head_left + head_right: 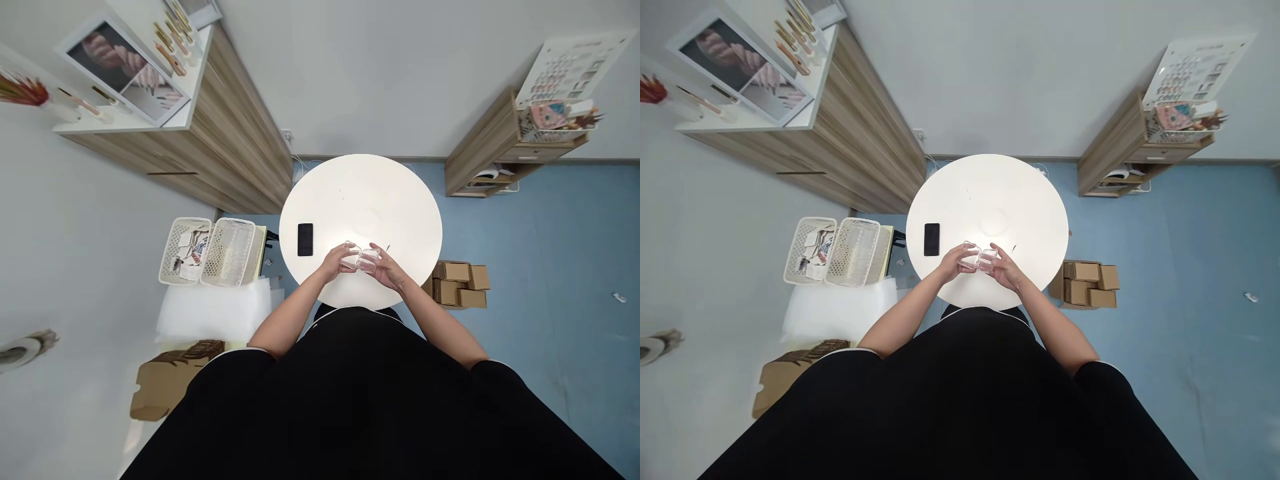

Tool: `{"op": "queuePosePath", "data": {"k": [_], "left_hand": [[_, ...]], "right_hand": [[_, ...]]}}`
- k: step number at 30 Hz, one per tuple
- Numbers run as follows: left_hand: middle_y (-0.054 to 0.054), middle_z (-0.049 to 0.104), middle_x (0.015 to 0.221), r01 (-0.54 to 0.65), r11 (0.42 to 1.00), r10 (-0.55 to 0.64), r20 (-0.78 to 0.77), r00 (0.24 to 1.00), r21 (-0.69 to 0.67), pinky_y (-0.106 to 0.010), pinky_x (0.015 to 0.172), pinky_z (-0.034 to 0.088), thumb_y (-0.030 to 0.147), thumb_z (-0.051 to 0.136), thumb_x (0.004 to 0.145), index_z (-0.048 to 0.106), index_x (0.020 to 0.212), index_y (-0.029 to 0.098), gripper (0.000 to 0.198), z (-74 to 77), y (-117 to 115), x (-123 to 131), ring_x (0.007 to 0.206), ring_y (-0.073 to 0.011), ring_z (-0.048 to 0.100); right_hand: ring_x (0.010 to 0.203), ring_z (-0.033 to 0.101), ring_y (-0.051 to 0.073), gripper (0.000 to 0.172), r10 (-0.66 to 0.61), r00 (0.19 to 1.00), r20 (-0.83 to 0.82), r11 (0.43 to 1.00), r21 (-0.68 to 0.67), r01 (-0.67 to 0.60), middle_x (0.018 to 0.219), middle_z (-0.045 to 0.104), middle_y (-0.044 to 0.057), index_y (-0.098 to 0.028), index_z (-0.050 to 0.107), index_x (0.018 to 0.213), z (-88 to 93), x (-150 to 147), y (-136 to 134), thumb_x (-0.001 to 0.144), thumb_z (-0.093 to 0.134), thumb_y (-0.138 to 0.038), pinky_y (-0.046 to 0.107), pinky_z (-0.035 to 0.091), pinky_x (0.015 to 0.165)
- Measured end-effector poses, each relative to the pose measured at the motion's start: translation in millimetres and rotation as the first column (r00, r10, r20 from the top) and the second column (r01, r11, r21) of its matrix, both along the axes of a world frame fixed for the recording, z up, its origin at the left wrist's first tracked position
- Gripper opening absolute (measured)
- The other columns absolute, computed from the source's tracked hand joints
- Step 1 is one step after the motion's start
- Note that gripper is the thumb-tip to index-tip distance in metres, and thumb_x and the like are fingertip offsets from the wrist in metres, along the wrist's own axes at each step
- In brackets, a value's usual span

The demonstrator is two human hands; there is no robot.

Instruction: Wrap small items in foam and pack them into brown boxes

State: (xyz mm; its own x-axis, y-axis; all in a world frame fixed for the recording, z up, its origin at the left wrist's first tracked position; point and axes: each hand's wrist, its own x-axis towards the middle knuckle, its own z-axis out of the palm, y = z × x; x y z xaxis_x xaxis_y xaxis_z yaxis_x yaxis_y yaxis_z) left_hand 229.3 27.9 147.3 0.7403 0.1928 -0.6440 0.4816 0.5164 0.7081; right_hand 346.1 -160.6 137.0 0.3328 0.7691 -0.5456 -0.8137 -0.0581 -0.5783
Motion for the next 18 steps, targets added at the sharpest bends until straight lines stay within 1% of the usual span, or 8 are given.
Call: {"op": "queuePosePath", "data": {"k": [3,5,6,7,9,12,14,18], "left_hand": [[-0.009,0.071,0.116,0.018,0.996,-0.009,-0.098,0.995,0.09,-0.034,0.075,0.064,0.045,0.075,0.087,0.063,0.111,0.02,0.036,-23.0,10,2,0.082,-0.0184,0.075],[-0.008,0.07,0.111,0.103,0.973,-0.068,-0.168,0.983,0.209,-0.031,0.074,0.062,0.037,0.072,0.09,0.064,0.107,0.02,0.026,-46.6,13,5,0.081,-0.0171,0.075],[-0.008,0.07,0.109,0.169,0.946,-0.114,-0.201,0.973,0.278,-0.03,0.074,0.061,0.033,0.069,0.092,0.065,0.108,0.02,0.021,-59.8,13,8,0.08,-0.0161,0.074],[-0.007,0.07,0.108,0.243,0.904,-0.167,-0.232,0.958,0.351,-0.029,0.074,0.06,0.028,0.066,0.094,0.065,0.11,0.02,0.018,-73.2,14,12,0.079,-0.0153,0.073],[-0.006,0.07,0.105,0.385,0.782,-0.268,-0.293,0.918,0.49,-0.027,0.075,0.057,0.021,0.063,0.094,0.067,0.116,0.021,0.022,-98.7,14,23,0.081,-0.0151,0.071],[-0.005,0.071,0.106,0.528,0.601,-0.384,-0.362,0.849,0.601,-0.026,0.076,0.052,0.019,0.062,0.093,0.066,0.12,0.024,0.028,-129.8,14,44,0.087,-0.0171,0.067],[-0.005,0.071,0.108,0.588,0.537,-0.428,-0.405,0.808,0.605,-0.027,0.075,0.05,0.021,0.061,0.094,0.066,0.118,0.025,0.025,-144.7,12,56,0.088,-0.0183,0.066],[-0.006,0.069,0.116,0.623,0.487,-0.429,-0.454,0.781,0.612,-0.029,0.079,0.049,0.02,0.053,0.098,0.066,0.121,0.025,0.027,-164.7,7,68,0.097,-0.0206,0.065]], "right_hand": [[0.12,0.069,0.026,0.064,0.069,0.997,-0.021,0.997,-0.031,-0.069,0.138,0.067,0.007,-0.032,0.063,0.128,-21.4,13,-7,0.068,0.081,-0.019,0.042,0.058,0.101],[0.116,0.07,0.024,0.056,0.113,0.993,0.026,0.977,-0.184,-0.106,0.137,0.067,0.008,-0.029,0.067,0.124,-42.9,15,-11,0.071,0.079,-0.016,0.038,0.061,0.095],[0.111,0.071,0.024,0.05,0.131,0.989,0.072,0.951,-0.29,-0.105,0.133,0.068,0.009,-0.027,0.068,0.122,-55.0,14,-13,0.074,0.077,-0.017,0.037,0.062,0.09],[0.104,0.072,0.022,0.042,0.156,0.979,0.128,0.911,-0.402,-0.092,0.127,0.07,0.01,-0.025,0.069,0.119,-67.3,11,-13,0.077,0.075,-0.017,0.035,0.063,0.085],[0.091,0.072,0.02,0.028,0.237,0.945,0.225,0.804,-0.592,-0.061,0.112,0.072,0.011,-0.02,0.07,0.111,-90.6,1,-13,0.083,0.07,-0.017,0.032,0.063,0.075],[0.08,0.068,0.017,0.021,0.406,0.874,0.268,0.653,-0.754,-0.073,0.098,0.072,0.009,-0.016,0.069,0.106,-118.0,-15,-7,0.086,0.065,-0.013,0.027,0.06,0.066],[0.077,0.066,0.016,0.023,0.465,0.844,0.266,0.592,-0.802,-0.074,0.096,0.072,0.008,-0.015,0.067,0.109,-130.9,-23,-2,0.087,0.064,-0.013,0.026,0.057,0.063],[0.08,0.066,0.018,0.023,0.508,0.819,0.269,0.525,-0.85,-0.046,0.099,0.071,0.007,-0.021,0.065,0.113,-147.3,-33,3,0.09,0.062,-0.024,0.031,0.057,0.066]]}}
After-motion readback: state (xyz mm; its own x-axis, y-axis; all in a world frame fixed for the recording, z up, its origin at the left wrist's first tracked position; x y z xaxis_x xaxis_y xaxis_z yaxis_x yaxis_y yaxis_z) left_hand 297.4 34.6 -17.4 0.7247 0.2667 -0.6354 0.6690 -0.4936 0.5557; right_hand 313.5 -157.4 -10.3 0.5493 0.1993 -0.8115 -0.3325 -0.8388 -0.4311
